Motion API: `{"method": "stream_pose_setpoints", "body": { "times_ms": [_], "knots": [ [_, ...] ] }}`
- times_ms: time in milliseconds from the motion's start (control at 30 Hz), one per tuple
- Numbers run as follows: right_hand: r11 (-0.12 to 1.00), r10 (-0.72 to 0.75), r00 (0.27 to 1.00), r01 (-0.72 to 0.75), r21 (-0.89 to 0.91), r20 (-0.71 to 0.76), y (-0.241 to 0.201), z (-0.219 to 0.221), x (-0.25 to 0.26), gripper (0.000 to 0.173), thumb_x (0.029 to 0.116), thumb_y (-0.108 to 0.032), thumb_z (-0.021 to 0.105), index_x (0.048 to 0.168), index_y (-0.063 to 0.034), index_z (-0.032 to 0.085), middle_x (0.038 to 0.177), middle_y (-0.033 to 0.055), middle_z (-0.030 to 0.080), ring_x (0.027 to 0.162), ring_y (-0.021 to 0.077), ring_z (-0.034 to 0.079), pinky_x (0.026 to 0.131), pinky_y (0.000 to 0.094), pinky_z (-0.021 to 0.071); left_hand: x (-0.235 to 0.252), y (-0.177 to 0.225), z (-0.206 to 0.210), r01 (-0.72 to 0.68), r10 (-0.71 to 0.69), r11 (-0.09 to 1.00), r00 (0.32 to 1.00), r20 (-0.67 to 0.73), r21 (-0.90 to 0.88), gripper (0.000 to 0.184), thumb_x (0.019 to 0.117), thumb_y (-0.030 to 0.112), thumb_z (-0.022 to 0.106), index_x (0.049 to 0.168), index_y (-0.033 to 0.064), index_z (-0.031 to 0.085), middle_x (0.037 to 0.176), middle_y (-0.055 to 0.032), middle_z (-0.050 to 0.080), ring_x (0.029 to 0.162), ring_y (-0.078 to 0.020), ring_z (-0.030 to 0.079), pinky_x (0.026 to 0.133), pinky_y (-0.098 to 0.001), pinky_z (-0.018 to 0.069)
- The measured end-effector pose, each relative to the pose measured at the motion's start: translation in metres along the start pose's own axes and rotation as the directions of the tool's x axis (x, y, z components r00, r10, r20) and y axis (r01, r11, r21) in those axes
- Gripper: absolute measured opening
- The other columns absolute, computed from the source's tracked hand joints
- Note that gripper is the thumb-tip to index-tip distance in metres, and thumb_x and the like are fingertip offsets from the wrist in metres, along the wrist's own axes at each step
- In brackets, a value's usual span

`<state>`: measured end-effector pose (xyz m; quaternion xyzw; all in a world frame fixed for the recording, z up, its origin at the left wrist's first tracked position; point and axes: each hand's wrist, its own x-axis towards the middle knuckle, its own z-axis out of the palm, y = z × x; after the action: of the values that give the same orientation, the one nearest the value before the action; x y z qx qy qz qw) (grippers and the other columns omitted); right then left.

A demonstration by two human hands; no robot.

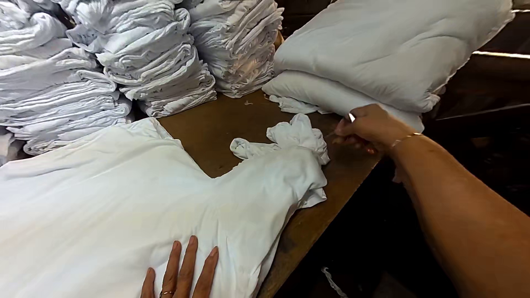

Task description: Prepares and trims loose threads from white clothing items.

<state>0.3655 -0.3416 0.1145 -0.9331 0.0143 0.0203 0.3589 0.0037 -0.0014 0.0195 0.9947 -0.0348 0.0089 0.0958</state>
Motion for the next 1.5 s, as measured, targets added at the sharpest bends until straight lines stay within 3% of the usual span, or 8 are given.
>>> {"method": "stream_pose_setpoints", "body": {
  "times_ms": [200,467,867,1067,1300,1400,1467,1500],
  "knots": [
    [0.931,-0.359,0.932,0.354,0.085,0.058,0.050,0.036,-0.022,0.044,0.0720,0.010,0.084,0.113,-0.0001,0.071,0.103,0.0198,0.068,0.082,0.0284,0.064,0.071,0.0495,0.0545,0.001,0.000,0.000,-0.016,0.016,1.000,1.000,-0.007,-0.010,0.075,0.0988,0.069,0.038,0.164,0.0320,0.028,0.169,-0.0218,0.017,0.154,-0.0493,0.014,0.113,-0.0789,0.0125],
    [0.738,-0.631,0.729,0.458,-0.495,-0.266,0.026,0.039,-0.026,0.020,0.0880,-0.010,0.070,0.096,0.0088,0.069,0.110,0.0325,0.064,0.098,0.0526,0.065,0.078,0.0719,0.0507,0.001,0.001,0.002,-0.012,0.011,1.000,0.999,-0.042,-0.005,0.075,0.0979,0.071,0.039,0.163,0.0348,0.030,0.169,-0.0207,0.019,0.154,-0.0485,0.016,0.112,-0.0795,0.0136],
    [0.855,-0.246,0.884,0.005,-0.518,-0.397,0.012,-0.088,0.013,0.025,0.0963,-0.011,0.063,0.099,0.0146,0.064,0.114,0.0464,0.059,0.115,0.0668,0.054,0.084,0.0831,0.0392,0.001,0.000,0.009,-0.013,0.014,1.000,0.997,-0.077,0.013,0.074,0.0967,0.074,0.035,0.162,0.0400,0.029,0.170,-0.0168,0.019,0.155,-0.0451,0.017,0.112,-0.0802,0.0137],
    [0.892,-0.176,0.932,0.016,-0.451,-0.315,0.001,-0.117,0.010,0.031,0.0885,-0.015,0.076,0.088,0.0142,0.063,0.099,0.0427,0.060,0.099,0.0610,0.059,0.080,0.0804,0.0401,0.001,-0.001,0.013,-0.026,0.029,0.999,0.992,-0.126,0.025,0.072,0.0975,0.074,0.033,0.161,0.0408,0.031,0.170,-0.0152,0.021,0.154,-0.0451,0.018,0.111,-0.0808,0.0148],
    [0.883,-0.286,0.958,0.260,-0.391,-0.008,-0.130,-0.125,-0.105,0.016,0.1003,-0.009,0.062,0.088,0.0002,0.064,0.061,0.0085,0.053,0.047,0.0129,0.042,0.046,0.0294,0.0391,0.004,-0.004,0.024,-0.064,0.045,0.997,0.931,-0.362,-0.042,0.066,0.0960,0.075,0.039,0.151,0.0392,0.052,0.163,-0.0128,0.037,0.150,-0.0435,0.032,0.109,-0.0796,0.0244],
    [0.631,-0.730,0.601,0.776,-0.015,0.325,-0.155,-0.110,-0.140,0.015,0.0993,-0.010,0.054,0.088,-0.0103,0.064,0.061,-0.0094,0.051,0.048,-0.0068,0.043,0.043,0.0085,0.0347,-0.015,0.002,0.003,-0.210,-0.038,0.891,0.850,-0.525,-0.404,0.056,0.0998,0.054,0.057,0.142,0.0179,0.062,0.157,-0.0097,0.046,0.145,-0.0312,0.043,0.112,-0.0593,0.0394],
    [0.293,-0.900,0.189,0.930,0.224,0.393,-0.176,-0.084,-0.151,0.017,0.1023,-0.014,0.054,0.107,-0.0079,0.069,0.080,-0.0084,0.061,0.064,-0.0082,0.052,0.053,0.0071,0.0407,-0.040,0.014,-0.018,-0.302,-0.195,0.526,0.867,-0.458,-0.795,0.058,0.1040,0.050,0.052,0.145,0.0090,0.055,0.148,-0.0081,0.056,0.132,-0.0251,0.057,0.102,-0.0446,0.0560],
    [0.259,-0.913,0.166,0.941,0.217,0.372,-0.189,-0.069,-0.179,0.020,0.1027,-0.014,0.054,0.111,-0.0079,0.072,0.082,-0.0076,0.064,0.064,-0.0075,0.053,0.052,0.0080,0.0397,-0.055,0.020,-0.027,-0.291,-0.265,0.242,0.898,-0.351,-0.926,0.066,0.1027,0.057,0.049,0.149,0.0095,0.050,0.143,-0.0115,0.059,0.126,-0.0307,0.062,0.091,-0.0489,0.0607]
  ]
}}
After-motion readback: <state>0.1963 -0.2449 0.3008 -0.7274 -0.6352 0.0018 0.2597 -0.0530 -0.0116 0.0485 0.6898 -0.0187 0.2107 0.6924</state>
